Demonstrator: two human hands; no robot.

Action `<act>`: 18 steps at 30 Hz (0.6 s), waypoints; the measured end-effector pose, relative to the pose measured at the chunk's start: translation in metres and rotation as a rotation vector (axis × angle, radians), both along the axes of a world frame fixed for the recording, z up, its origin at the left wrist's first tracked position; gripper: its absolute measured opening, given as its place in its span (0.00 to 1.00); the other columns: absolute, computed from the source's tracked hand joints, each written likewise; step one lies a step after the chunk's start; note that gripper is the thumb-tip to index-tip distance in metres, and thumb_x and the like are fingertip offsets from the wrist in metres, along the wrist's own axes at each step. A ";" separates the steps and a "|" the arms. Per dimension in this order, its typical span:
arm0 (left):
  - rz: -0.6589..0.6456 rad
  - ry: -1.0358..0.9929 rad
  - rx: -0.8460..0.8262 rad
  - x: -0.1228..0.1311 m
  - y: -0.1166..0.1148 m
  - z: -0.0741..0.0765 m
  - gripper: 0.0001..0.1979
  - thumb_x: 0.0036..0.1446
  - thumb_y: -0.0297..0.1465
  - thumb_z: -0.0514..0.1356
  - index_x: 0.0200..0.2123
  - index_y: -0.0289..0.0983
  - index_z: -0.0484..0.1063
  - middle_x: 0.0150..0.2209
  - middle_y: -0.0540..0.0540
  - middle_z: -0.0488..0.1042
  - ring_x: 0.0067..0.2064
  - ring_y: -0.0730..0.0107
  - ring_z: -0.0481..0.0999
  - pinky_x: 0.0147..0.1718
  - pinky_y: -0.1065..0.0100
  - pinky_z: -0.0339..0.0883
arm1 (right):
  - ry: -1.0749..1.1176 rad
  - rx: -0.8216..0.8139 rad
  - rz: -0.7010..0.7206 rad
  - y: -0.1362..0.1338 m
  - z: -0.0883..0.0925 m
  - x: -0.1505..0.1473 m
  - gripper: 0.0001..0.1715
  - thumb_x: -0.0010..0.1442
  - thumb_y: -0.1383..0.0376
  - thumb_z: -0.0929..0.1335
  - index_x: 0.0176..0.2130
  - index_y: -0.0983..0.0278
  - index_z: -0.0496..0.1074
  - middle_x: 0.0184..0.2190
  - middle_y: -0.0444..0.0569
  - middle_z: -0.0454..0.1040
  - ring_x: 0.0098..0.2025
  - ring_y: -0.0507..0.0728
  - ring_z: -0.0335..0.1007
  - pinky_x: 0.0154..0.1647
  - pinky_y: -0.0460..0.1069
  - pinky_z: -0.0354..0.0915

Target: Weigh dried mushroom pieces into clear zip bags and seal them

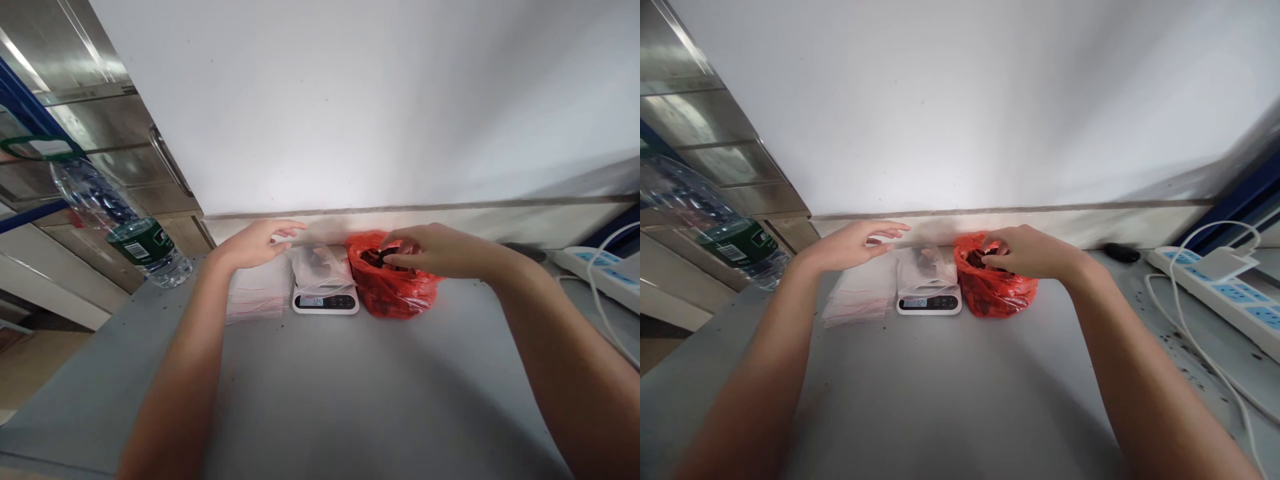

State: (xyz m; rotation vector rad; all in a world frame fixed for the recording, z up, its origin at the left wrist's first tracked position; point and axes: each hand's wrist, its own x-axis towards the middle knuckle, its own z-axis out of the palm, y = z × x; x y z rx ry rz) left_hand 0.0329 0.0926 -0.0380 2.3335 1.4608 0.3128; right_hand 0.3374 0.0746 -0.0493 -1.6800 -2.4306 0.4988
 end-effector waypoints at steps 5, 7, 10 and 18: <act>0.020 0.004 0.000 0.003 -0.002 0.002 0.25 0.64 0.30 0.53 0.63 0.42 0.69 0.62 0.44 0.74 0.62 0.58 0.74 0.59 0.60 0.69 | -0.035 -0.014 -0.042 0.001 0.000 0.001 0.19 0.58 0.50 0.64 0.40 0.57 0.79 0.30 0.47 0.80 0.31 0.61 0.74 0.29 0.52 0.64; 0.017 0.010 0.002 0.003 -0.003 0.003 0.25 0.64 0.30 0.53 0.63 0.42 0.69 0.62 0.44 0.74 0.62 0.59 0.74 0.59 0.60 0.69 | -0.045 -0.021 -0.056 0.001 0.001 0.001 0.19 0.58 0.51 0.64 0.41 0.57 0.78 0.31 0.48 0.80 0.32 0.62 0.75 0.30 0.52 0.65; 0.014 0.019 0.005 0.004 -0.003 0.003 0.25 0.64 0.30 0.53 0.63 0.41 0.69 0.62 0.44 0.74 0.61 0.58 0.74 0.58 0.60 0.69 | -0.059 -0.036 -0.069 0.001 0.001 0.001 0.19 0.58 0.52 0.64 0.42 0.57 0.78 0.33 0.49 0.81 0.34 0.63 0.75 0.31 0.53 0.65; -0.005 -0.005 -0.021 0.004 0.004 -0.005 0.24 0.63 0.28 0.53 0.62 0.41 0.70 0.60 0.44 0.76 0.61 0.60 0.75 0.58 0.61 0.69 | 0.000 -0.008 0.011 -0.005 0.006 -0.005 0.20 0.58 0.51 0.64 0.41 0.58 0.78 0.31 0.47 0.80 0.32 0.60 0.74 0.31 0.52 0.65</act>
